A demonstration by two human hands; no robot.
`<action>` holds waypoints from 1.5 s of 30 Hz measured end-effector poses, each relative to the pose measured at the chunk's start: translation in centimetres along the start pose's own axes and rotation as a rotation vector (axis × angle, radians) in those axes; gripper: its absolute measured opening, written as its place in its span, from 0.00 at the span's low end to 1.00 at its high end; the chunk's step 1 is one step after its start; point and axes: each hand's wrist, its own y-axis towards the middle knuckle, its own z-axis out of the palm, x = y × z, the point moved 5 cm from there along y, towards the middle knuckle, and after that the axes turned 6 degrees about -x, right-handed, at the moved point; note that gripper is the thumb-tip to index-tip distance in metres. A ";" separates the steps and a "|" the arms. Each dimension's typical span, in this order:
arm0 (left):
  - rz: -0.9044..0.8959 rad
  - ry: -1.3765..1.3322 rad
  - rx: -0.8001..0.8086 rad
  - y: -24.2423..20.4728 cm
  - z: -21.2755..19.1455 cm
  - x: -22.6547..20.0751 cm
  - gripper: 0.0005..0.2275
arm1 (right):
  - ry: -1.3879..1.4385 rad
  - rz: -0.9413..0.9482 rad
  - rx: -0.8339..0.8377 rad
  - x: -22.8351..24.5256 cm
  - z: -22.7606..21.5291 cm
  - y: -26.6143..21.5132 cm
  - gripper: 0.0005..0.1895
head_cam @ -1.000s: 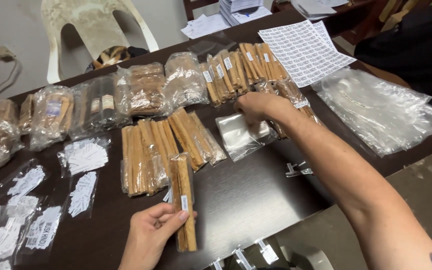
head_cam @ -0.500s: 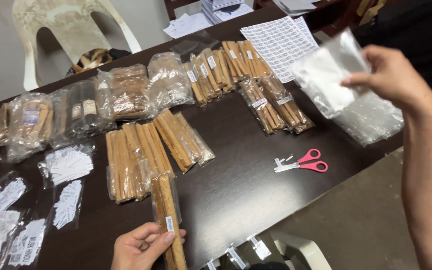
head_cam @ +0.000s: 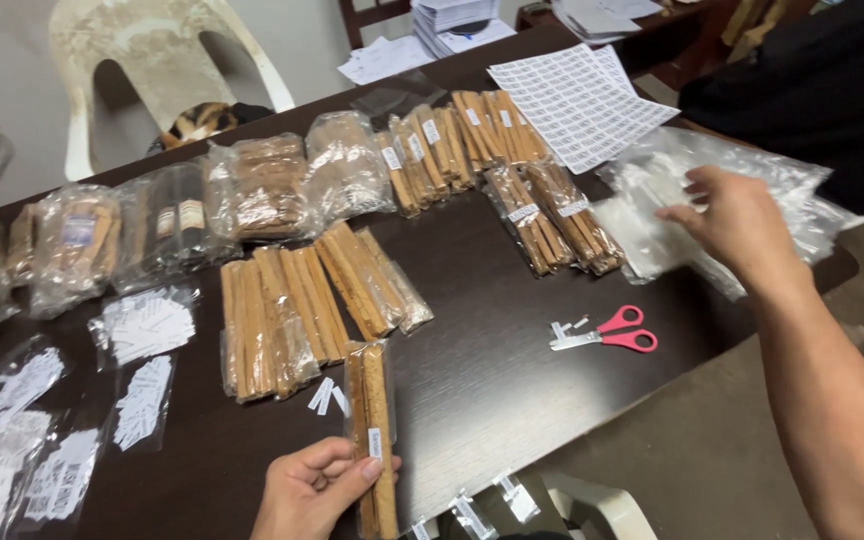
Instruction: The person labels wood pieces, groups them together, and places them into plastic bags by hand.
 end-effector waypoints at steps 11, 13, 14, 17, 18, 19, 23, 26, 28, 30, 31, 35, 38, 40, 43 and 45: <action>0.086 0.120 0.185 4.0 10.1 -7.8 0.13 | 0.574 0.007 0.177 14.1 -3.6 -12.8 0.26; 0.049 0.108 0.195 5.6 12.5 -8.5 0.14 | 0.562 0.044 0.148 12.8 -2.3 -14.5 0.26; 0.010 0.132 0.171 6.2 13.6 -8.9 0.22 | 0.516 0.004 0.126 12.0 -1.6 -15.2 0.23; -0.021 0.178 0.125 8.5 16.3 -9.6 0.30 | 0.453 -0.097 0.091 10.2 -0.3 -16.5 0.19; -0.011 0.195 0.095 9.4 17.0 -9.8 0.30 | 0.438 -0.168 0.083 9.8 0.0 -16.8 0.18; -0.014 0.196 0.101 11.6 17.4 -8.3 0.30 | 0.433 -0.163 0.083 9.8 -0.3 -16.7 0.18; 0.356 0.274 -0.061 13.3 17.5 -8.3 0.38 | 0.310 -0.130 0.129 9.2 -0.8 -16.2 0.18; 0.583 0.434 -0.055 11.0 17.9 -9.1 0.27 | 0.330 -0.141 0.149 8.6 -0.7 -15.7 0.17; 0.674 0.494 0.020 9.8 18.8 -8.8 0.18 | 0.337 -0.141 0.166 7.4 0.0 -15.8 0.16; 0.561 0.834 0.266 8.9 20.6 -7.6 0.15 | 0.417 -0.280 0.058 6.3 0.3 -16.0 0.15; 0.559 0.835 0.269 8.9 21.1 -7.1 0.15 | 0.417 -0.277 0.059 6.5 0.0 -16.0 0.15; 0.606 0.786 0.300 9.5 23.3 -5.9 0.19 | 0.396 -0.156 0.035 6.5 -1.1 -15.8 0.14; 0.596 0.769 0.281 9.6 24.3 -6.0 0.18 | 0.364 -0.142 0.102 5.6 -0.7 -15.3 0.17; 0.583 0.758 0.288 9.3 24.6 -6.3 0.16 | 0.345 -0.164 0.133 5.4 -0.7 -14.8 0.20; 0.484 0.761 0.281 9.0 24.2 -7.0 0.17 | 0.285 -0.080 0.311 5.4 -0.6 -13.9 0.26; 0.287 0.576 0.279 8.7 23.7 -7.4 0.14 | 0.108 -0.122 0.384 5.5 -0.6 -13.8 0.28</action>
